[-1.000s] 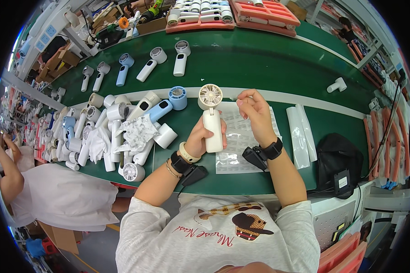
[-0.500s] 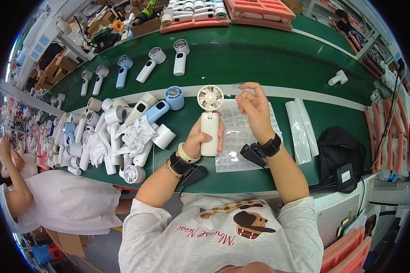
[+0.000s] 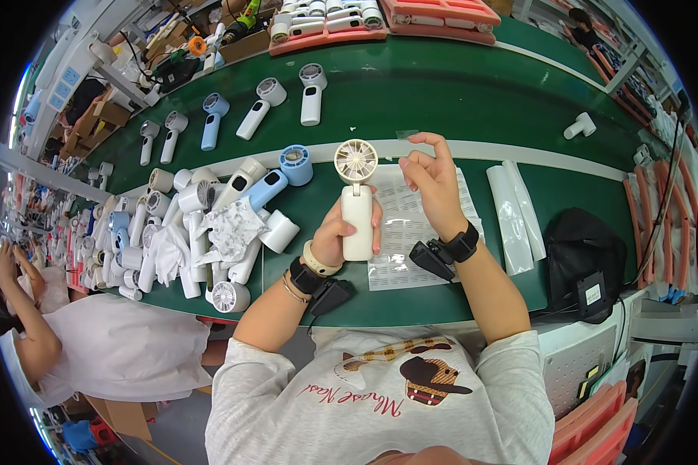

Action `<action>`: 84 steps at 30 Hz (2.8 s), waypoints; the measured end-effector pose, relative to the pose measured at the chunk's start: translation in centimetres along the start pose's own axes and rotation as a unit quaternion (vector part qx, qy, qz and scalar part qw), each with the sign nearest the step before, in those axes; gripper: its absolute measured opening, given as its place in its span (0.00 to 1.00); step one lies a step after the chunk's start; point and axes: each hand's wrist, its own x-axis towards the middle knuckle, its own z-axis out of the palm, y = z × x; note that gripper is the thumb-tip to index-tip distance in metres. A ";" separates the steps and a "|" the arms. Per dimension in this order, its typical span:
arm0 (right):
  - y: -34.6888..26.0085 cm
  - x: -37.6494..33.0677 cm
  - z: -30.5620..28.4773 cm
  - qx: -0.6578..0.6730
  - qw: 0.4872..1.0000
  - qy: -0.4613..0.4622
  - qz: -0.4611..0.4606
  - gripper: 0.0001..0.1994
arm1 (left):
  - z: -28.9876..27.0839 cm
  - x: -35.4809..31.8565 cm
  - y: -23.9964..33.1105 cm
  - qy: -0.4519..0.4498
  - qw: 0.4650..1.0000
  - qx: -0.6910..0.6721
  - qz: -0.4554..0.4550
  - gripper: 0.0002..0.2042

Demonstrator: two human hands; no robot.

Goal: The recorder is applying small stickers to portable hand-held fans on an assembly line.

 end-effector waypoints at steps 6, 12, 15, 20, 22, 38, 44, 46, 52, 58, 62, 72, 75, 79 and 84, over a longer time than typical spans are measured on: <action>0.3 -0.1 0.0 0.006 1.000 -0.006 0.006 0.15 | 0.3 0.0 0.4 0.046 0.994 0.094 -0.019 0.22; 0.2 -0.1 0.0 0.009 1.000 -0.006 0.009 0.16 | 0.2 0.0 0.5 0.080 0.993 0.066 -0.052 0.18; 0.3 0.0 -0.1 0.007 1.000 -0.008 0.014 0.16 | 0.3 0.1 0.6 0.086 0.994 0.030 -0.061 0.18; 1.1 0.0 0.0 -0.044 0.998 -0.008 -0.038 0.24 | 0.6 0.2 0.3 0.071 0.994 0.049 -0.070 0.17; 1.2 -0.1 0.5 -0.135 0.989 -0.001 -0.065 0.30 | 0.7 0.2 0.1 0.063 0.993 0.063 -0.071 0.17; 0.6 -0.6 0.6 -0.058 0.996 -0.042 -0.062 0.42 | 1.2 -0.1 -0.5 -0.053 0.990 0.124 -0.043 0.35; 1.9 0.2 -1.0 -0.055 0.979 0.066 -0.187 0.41 | 0.9 0.4 0.4 0.002 0.982 0.171 -0.074 0.36; 2.0 0.4 -1.4 -0.050 0.971 0.084 -0.217 0.40 | 0.8 0.5 0.4 0.001 0.982 0.170 -0.088 0.35; 2.6 0.7 -1.9 -0.062 0.979 0.096 -0.169 0.37 | 0.5 0.4 0.3 -0.003 0.982 0.174 -0.075 0.32; 3.9 1.4 -3.7 -0.030 0.989 0.147 -0.015 0.29 | 1.5 0.2 1.1 0.029 0.983 0.184 0.003 0.32; 5.2 1.6 -4.9 -0.076 0.991 0.112 -0.011 0.25 | 3.0 0.7 3.5 0.040 0.974 0.199 0.097 0.33; 4.9 0.8 -4.1 -0.054 0.994 0.095 -0.003 0.19 | 10.5 1.1 9.0 -0.007 0.934 0.253 0.254 0.35; 5.1 0.7 -4.0 -0.068 0.993 0.096 0.005 0.18 | 11.8 1.0 9.0 -0.033 0.922 0.261 0.284 0.36; 5.1 0.9 -4.0 -0.062 0.994 0.094 0.008 0.17 | 13.2 1.3 8.6 -0.053 0.910 0.257 0.322 0.36; 5.1 1.3 -4.4 -0.076 0.993 0.096 0.005 0.16 | 13.6 1.7 8.3 -0.034 0.904 0.268 0.332 0.34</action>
